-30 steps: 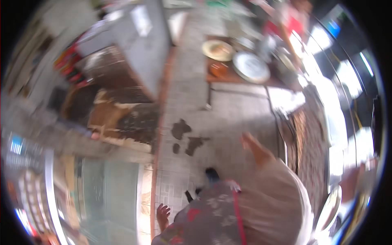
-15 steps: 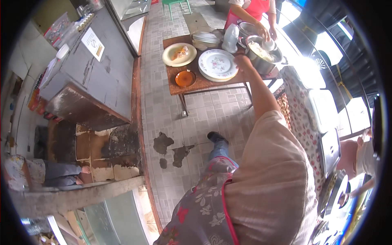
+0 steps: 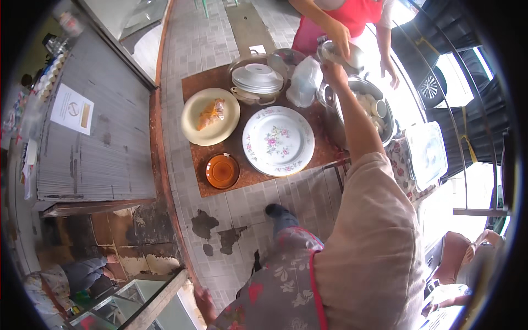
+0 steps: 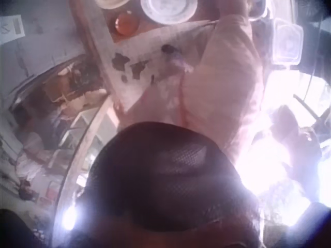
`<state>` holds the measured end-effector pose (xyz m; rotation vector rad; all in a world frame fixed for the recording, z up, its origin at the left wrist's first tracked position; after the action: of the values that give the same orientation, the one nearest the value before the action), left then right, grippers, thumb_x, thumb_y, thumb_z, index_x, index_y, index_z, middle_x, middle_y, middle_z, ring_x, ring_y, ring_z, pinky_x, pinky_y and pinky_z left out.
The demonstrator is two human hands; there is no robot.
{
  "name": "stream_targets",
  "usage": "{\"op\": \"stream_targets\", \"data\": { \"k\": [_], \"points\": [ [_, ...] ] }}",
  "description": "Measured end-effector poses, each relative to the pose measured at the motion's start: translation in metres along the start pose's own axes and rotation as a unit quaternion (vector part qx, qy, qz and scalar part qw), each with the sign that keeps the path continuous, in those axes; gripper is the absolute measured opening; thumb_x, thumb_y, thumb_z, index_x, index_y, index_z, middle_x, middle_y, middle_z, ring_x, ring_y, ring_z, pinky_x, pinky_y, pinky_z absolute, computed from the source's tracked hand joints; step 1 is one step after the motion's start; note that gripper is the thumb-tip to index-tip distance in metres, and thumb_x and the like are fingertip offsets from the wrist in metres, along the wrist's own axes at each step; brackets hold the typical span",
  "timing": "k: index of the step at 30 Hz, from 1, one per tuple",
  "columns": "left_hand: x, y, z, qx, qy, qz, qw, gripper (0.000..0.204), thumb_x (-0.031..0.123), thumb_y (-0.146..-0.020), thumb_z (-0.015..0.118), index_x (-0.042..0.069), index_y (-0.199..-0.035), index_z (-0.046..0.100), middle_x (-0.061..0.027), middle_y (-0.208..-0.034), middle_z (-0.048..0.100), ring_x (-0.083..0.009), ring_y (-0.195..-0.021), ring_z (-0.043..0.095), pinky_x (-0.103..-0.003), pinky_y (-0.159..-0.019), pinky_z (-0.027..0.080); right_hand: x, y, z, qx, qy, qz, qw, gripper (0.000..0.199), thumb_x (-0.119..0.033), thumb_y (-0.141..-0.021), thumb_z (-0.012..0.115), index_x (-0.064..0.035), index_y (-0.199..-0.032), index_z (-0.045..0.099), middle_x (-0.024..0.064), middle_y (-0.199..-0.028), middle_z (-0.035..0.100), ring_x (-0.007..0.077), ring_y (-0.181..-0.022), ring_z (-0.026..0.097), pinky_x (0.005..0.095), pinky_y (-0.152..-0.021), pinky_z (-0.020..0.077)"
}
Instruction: The person scoops cooked vegetables from a metal tray into a bowl using a spoon, and then places pieces of fried fish into a plastic bag.
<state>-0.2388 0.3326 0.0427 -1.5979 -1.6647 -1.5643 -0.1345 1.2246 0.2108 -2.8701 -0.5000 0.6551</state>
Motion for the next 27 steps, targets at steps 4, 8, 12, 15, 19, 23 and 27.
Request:
{"op": "stream_targets", "data": {
  "k": [4, 8, 12, 15, 19, 23, 27],
  "points": [
    [0.117, -0.038, 0.035, -0.015, -0.069, 0.008, 0.997, 0.049, 0.016, -0.084, 0.051, 0.000, -0.126, 0.033, -0.0209, -0.120, 0.043, -0.0280, -0.111, 0.044, -0.037, -0.092, 0.036, -0.006, -0.012, -0.014, 0.057, -0.039, -0.021, 0.997, 0.024, -0.029, -0.079, 0.048, -0.0090, -0.088, 0.059, 0.0191, -0.080, 0.059, 0.0363, -0.078, 0.057, 0.0443, -0.066, 0.0435],
    [0.129, -0.050, 0.053, -0.032, -0.070, 0.033, 0.996, 0.049, 0.014, -0.083, 0.051, 0.002, -0.127, 0.033, -0.0191, -0.119, 0.044, -0.0275, -0.110, 0.044, -0.038, -0.091, 0.037, -0.012, -0.024, -0.038, 0.161, -0.152, -0.122, 0.967, 0.027, -0.032, -0.082, 0.050, -0.0063, -0.087, 0.057, 0.0176, -0.078, 0.061, 0.0316, -0.075, 0.060, 0.0401, -0.064, 0.0442],
    [0.123, -0.023, 0.082, -0.045, -0.081, 0.029, 0.995, 0.049, 0.013, -0.081, 0.053, 0.009, -0.127, 0.036, -0.0149, -0.118, 0.045, -0.0242, -0.105, 0.048, -0.037, -0.086, 0.040, -0.034, -0.045, -0.065, 0.095, -0.474, -0.055, 0.874, 0.020, -0.019, -0.088, 0.044, -0.0028, -0.083, 0.055, -0.0024, -0.058, 0.041, 0.0066, -0.052, 0.040, 0.0235, -0.047, 0.0328],
    [0.101, 0.009, 0.092, -0.057, 0.112, -0.149, 0.981, 0.047, 0.021, -0.085, 0.048, 0.015, -0.129, 0.033, -0.0112, -0.119, 0.045, -0.0189, -0.100, 0.050, -0.034, -0.080, 0.042, -0.123, 0.021, -0.024, -0.115, -0.453, -0.235, 0.852, 0.025, -0.025, -0.090, 0.041, -0.0033, -0.089, 0.054, -0.0003, -0.065, 0.048, 0.0092, -0.056, 0.043, 0.0243, -0.051, 0.0361],
    [0.175, 0.009, 0.130, -0.120, 0.322, -0.041, 0.938, 0.056, 0.050, -0.087, 0.036, 0.018, -0.132, 0.027, -0.0102, -0.125, 0.041, -0.0221, -0.100, 0.051, -0.038, -0.083, 0.042, -0.243, 0.333, 0.028, -0.685, -0.431, -0.183, 0.558, 0.029, -0.031, -0.090, 0.040, -0.0054, -0.099, 0.051, 0.0008, -0.079, 0.056, 0.0111, -0.070, 0.052, 0.0252, -0.062, 0.0436],
    [0.191, 0.031, 0.107, -0.088, 0.538, -0.054, 0.836, 0.056, 0.048, -0.088, 0.038, 0.017, -0.133, 0.028, -0.0100, -0.116, 0.047, -0.0202, -0.092, 0.053, -0.036, -0.076, 0.045, -0.261, 0.556, -0.004, -0.816, -0.244, -0.415, 0.319, 0.013, -0.022, -0.084, 0.052, -0.0097, -0.090, 0.052, 0.0036, -0.090, 0.056, 0.0134, -0.080, 0.056, 0.0290, -0.066, 0.0442],
    [0.180, 0.109, 0.034, 0.153, 0.150, 0.082, 0.973, 0.028, 0.005, -0.081, 0.049, 0.006, -0.107, 0.056, -0.0042, -0.084, 0.058, -0.0097, -0.077, 0.054, -0.025, -0.069, 0.045, -0.240, 0.649, -0.031, -0.689, -0.111, -0.687, 0.203, 0.014, -0.018, -0.082, 0.050, -0.0063, -0.090, 0.052, 0.0102, -0.093, 0.057, 0.0185, -0.084, 0.058, 0.0300, -0.073, 0.0454]
  ]
}}
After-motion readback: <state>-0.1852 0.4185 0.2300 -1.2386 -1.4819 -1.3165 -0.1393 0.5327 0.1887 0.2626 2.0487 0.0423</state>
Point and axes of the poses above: each hand's wrist, its own y-axis away from the middle knuckle, its own z-axis out of the palm, x = y × z, the point moved 5 cm from there along -y, towards the middle knuckle
